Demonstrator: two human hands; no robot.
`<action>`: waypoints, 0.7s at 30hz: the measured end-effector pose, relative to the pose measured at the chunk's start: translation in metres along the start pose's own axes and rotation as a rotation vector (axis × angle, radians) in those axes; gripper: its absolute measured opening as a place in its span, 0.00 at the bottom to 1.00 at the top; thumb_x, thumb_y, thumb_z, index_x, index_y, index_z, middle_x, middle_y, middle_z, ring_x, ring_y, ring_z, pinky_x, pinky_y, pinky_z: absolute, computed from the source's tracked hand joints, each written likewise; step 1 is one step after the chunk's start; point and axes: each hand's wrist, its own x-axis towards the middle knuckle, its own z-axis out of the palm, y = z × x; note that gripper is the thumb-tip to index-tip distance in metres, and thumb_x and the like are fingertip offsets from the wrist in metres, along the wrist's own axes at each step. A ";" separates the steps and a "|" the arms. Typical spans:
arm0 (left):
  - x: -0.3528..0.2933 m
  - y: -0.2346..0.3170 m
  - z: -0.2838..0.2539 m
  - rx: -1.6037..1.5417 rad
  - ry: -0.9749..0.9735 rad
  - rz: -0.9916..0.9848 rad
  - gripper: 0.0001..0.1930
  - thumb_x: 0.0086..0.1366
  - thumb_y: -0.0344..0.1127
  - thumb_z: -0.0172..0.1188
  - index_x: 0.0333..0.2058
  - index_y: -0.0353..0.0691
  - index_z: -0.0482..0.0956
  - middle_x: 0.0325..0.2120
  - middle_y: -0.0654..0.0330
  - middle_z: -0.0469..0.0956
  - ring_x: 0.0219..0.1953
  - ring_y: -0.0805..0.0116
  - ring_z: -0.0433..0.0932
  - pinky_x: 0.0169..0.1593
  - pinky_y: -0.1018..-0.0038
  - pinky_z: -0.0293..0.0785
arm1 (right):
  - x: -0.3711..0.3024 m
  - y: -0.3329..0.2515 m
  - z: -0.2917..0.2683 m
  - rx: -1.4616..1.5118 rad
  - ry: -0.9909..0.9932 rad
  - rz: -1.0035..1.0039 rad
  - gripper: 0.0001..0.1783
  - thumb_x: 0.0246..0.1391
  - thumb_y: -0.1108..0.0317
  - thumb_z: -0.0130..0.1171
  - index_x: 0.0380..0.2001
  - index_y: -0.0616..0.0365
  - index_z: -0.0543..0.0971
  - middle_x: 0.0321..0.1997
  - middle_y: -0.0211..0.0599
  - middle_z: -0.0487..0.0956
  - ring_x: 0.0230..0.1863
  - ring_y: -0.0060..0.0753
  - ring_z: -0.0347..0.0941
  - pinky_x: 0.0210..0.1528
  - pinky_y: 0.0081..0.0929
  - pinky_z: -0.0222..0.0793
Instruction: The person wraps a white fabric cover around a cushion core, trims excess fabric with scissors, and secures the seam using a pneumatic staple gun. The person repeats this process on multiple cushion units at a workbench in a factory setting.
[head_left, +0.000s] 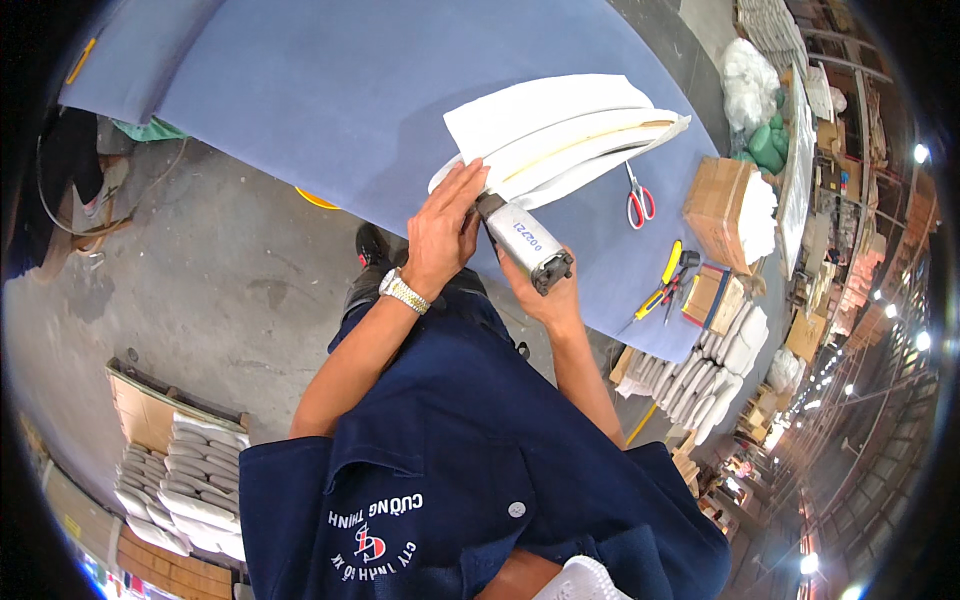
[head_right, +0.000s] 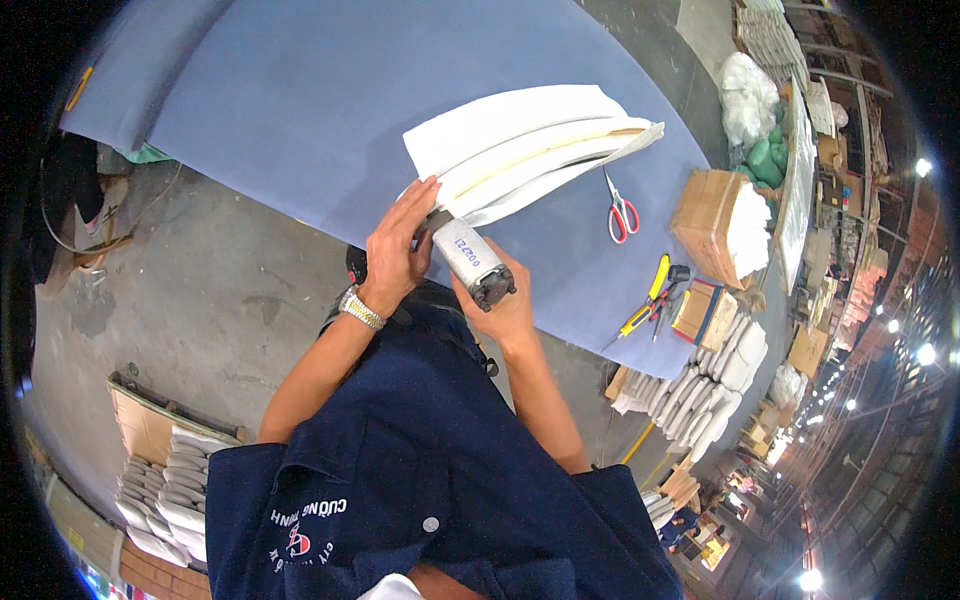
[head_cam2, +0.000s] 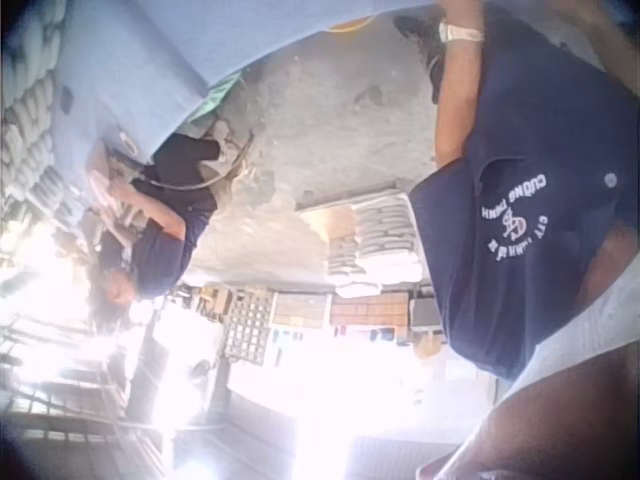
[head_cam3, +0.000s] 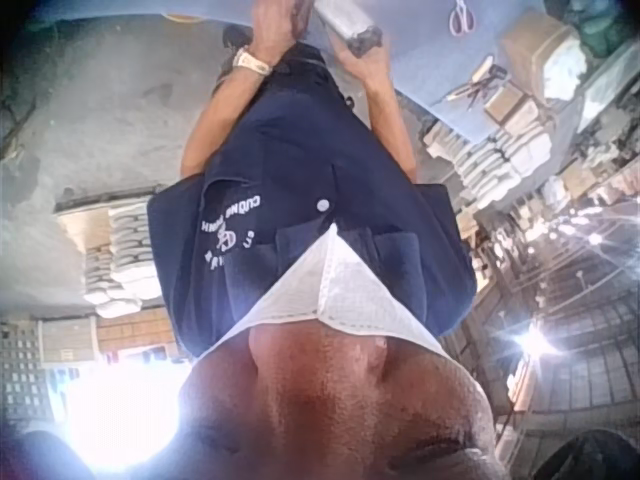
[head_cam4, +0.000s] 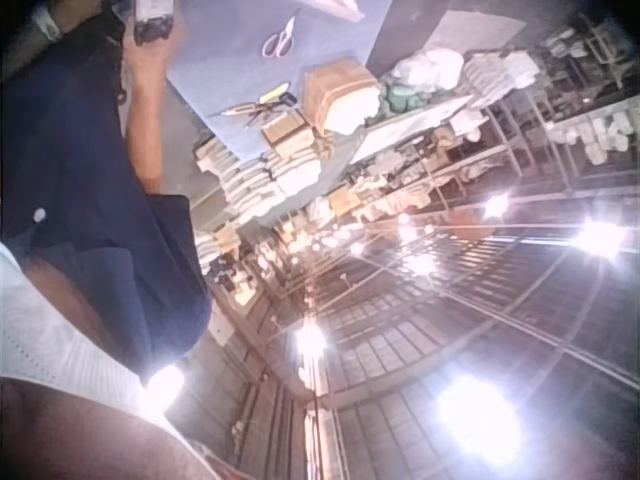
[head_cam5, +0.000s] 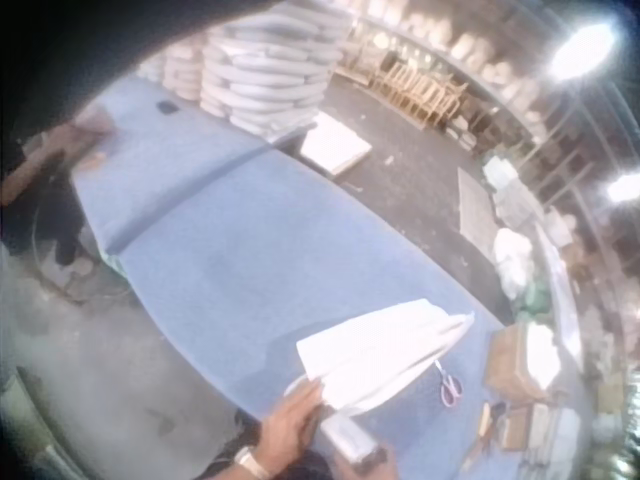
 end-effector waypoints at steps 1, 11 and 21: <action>-0.001 0.000 0.000 -0.006 -0.008 -0.011 0.35 0.54 0.18 0.66 0.63 0.46 0.76 0.63 0.58 0.76 0.65 0.52 0.74 0.60 0.63 0.80 | -0.003 -0.001 0.003 -0.010 0.017 0.022 0.16 0.51 0.70 0.68 0.42 0.66 0.82 0.36 0.47 0.86 0.37 0.31 0.85 0.40 0.28 0.76; -0.016 -0.004 0.012 -0.157 -0.019 -0.094 0.47 0.53 0.22 0.71 0.72 0.44 0.61 0.65 0.46 0.72 0.65 0.47 0.73 0.63 0.59 0.76 | -0.035 0.019 -0.016 0.020 0.001 0.210 0.18 0.54 0.66 0.73 0.44 0.67 0.83 0.39 0.41 0.87 0.40 0.27 0.83 0.45 0.26 0.76; -0.036 -0.014 0.027 -0.118 -0.020 -0.187 0.51 0.54 0.42 0.78 0.72 0.38 0.58 0.65 0.43 0.71 0.63 0.45 0.76 0.63 0.60 0.75 | -0.080 0.160 -0.111 -0.609 0.127 0.380 0.33 0.44 0.55 0.78 0.50 0.66 0.81 0.47 0.52 0.84 0.50 0.55 0.80 0.54 0.44 0.74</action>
